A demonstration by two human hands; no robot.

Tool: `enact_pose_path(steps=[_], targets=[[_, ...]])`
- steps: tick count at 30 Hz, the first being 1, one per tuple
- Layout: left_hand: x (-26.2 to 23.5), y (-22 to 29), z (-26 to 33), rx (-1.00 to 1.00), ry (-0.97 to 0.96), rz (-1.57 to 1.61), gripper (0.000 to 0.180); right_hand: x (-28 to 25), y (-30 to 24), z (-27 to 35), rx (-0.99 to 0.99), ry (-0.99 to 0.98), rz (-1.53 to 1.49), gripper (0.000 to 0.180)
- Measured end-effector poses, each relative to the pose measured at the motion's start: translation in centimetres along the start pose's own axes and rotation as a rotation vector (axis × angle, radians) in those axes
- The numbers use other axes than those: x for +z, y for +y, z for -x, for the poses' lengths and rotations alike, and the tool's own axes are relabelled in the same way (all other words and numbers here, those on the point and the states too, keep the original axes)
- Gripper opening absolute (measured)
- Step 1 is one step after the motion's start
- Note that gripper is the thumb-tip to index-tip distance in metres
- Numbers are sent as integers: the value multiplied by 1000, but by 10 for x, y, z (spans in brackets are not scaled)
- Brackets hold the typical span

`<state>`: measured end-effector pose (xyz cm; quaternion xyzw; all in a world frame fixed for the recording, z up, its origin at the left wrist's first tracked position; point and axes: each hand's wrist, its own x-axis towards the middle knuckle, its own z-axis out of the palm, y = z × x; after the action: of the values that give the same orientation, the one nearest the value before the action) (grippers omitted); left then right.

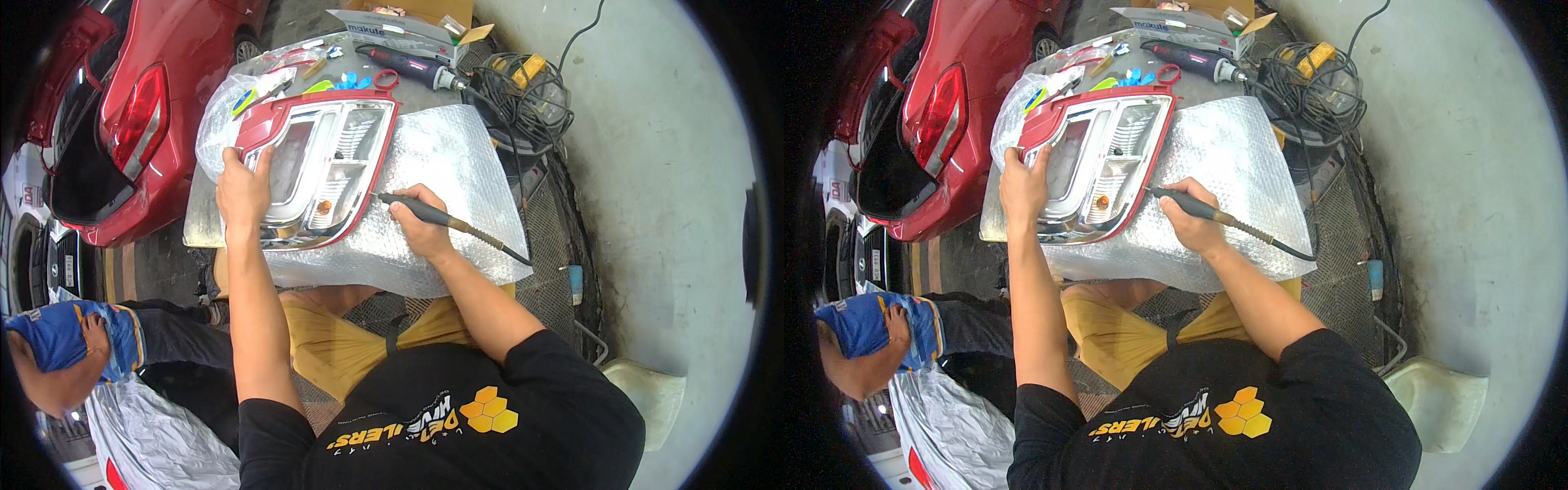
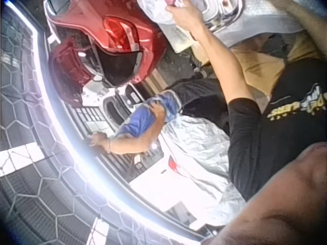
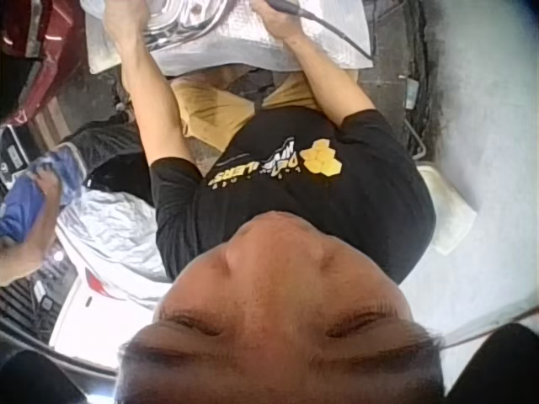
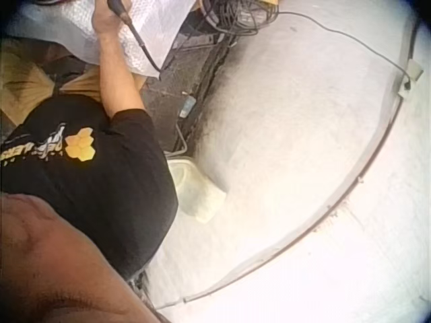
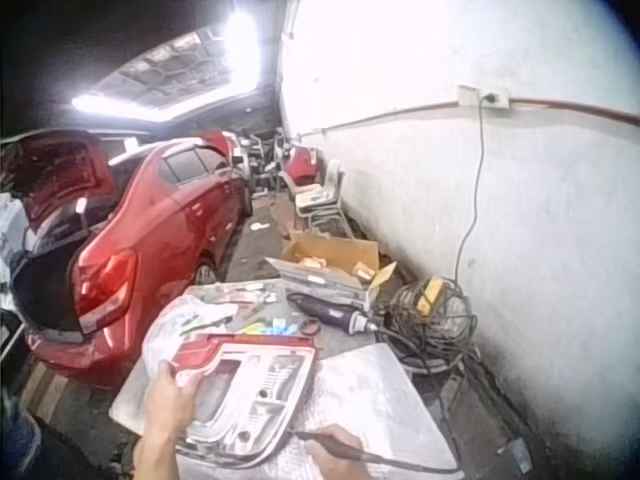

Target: The person uses a soldering iron to work on the edges of a red car taillight assembly placed on a bubble-wrapped surface. They hold the taillight with one hand and apply the soldering iron with the other, moving along the perimeter of the assembly.

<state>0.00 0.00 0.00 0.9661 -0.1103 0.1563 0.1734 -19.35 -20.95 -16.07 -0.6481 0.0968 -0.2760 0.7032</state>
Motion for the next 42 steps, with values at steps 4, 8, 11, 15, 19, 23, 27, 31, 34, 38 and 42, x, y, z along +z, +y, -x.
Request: enact_pose_path(steps=[4, 8, 11, 15, 19, 23, 27, 31, 34, 38, 42], targets=[[1, 1, 0, 8, 5, 0, 68, -2, 0, -2, 3, -20, -4, 20], [0, -2, 2, 11, 3, -6, 68, -1, -5, 4, 55, -74, 43, 19], [-1, 4, 1, 10, 1, 10, 68, 0, -10, 1, -13, -32, 34, 18], [-2, 2, 1, -5, -8, -3, 70, -3, -12, 4, -2, -110, 79, 19], [-1, 2, 1, -15, -5, 5, 70, -4, -9, 4, -25, -116, 92, 21], [1, -1, 0, -23, -17, 2, 70, -5, -13, 3, -71, -171, 138, 20], [-2, 2, 0, -40, -27, 1, 70, -3, -13, 6, -56, -173, 101, 19], [-2, 2, 0, -35, -20, -2, 70, -2, -13, 5, -92, -173, 89, 19], [-2, 3, 0, -30, -20, 5, 70, -4, -13, 5, -128, -191, 152, 19], [-1, 2, 0, -21, -5, 9, 70, -2, -14, 5, -64, -140, 103, 19], [0, 1, -1, -25, -15, -16, 70, -4, -12, 5, -157, -193, 150, 18]])
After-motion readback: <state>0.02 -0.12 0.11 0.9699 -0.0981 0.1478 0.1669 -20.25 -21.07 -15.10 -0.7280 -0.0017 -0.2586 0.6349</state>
